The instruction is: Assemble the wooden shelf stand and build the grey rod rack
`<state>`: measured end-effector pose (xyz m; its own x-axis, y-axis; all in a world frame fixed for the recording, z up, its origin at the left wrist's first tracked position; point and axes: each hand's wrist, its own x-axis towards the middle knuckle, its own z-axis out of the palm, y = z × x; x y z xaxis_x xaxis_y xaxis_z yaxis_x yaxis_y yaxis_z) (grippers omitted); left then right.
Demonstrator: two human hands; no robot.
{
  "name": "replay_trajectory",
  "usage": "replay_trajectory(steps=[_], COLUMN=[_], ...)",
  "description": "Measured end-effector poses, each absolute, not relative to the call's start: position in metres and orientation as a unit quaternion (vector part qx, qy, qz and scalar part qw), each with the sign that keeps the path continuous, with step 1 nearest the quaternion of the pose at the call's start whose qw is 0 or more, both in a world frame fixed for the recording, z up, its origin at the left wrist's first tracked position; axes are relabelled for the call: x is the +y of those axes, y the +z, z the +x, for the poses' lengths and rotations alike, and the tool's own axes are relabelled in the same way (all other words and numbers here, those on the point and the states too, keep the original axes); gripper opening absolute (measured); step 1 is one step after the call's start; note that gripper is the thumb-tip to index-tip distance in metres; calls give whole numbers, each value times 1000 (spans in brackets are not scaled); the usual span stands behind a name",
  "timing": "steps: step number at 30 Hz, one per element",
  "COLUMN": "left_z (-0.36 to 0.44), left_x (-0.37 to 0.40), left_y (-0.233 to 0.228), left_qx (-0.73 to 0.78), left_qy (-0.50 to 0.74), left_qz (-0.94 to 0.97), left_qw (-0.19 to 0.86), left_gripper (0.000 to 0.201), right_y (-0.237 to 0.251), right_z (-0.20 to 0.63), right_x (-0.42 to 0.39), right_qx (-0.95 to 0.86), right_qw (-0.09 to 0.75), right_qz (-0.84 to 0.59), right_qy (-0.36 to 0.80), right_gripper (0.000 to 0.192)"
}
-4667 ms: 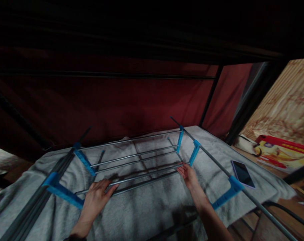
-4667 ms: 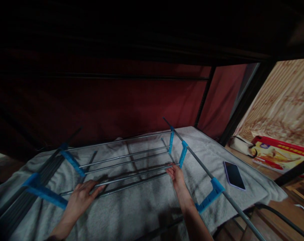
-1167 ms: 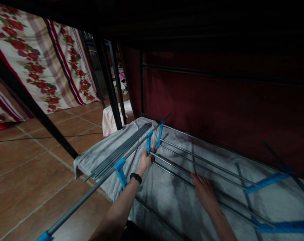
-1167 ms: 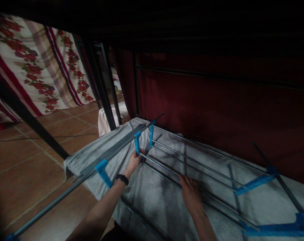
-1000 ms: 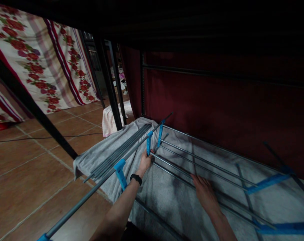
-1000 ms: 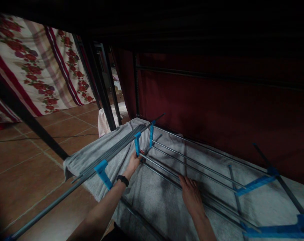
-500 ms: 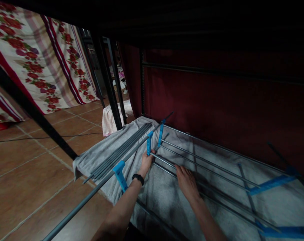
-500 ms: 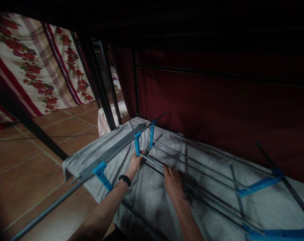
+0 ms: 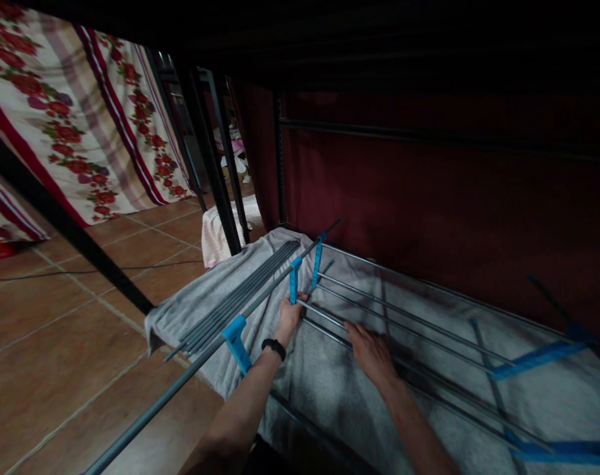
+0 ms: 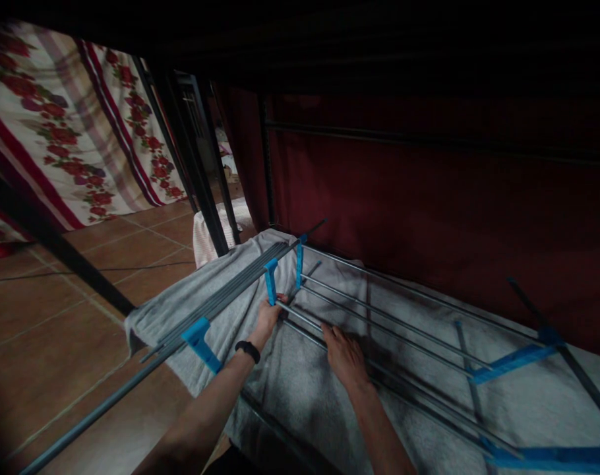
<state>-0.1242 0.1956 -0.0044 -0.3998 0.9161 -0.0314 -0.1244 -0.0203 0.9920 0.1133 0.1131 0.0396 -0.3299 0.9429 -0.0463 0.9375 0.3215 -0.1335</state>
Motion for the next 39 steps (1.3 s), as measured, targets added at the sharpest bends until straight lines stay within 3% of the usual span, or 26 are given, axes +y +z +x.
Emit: replay_trajectory(steps=[28,39], left_z=[-126,-126], left_x=[197,199], left_y=[-2,-6], left_qx=[544,550], left_qy=[627,621], left_qz=[363,369], left_qw=[424,418], left_gripper=[29,28], right_y=[55,50], right_z=[115,120], right_x=[113,120], right_qx=[-822,-817], right_qw=[46,103], right_qz=[-555,-539], right_qy=[118,180], right_gripper=[45,41])
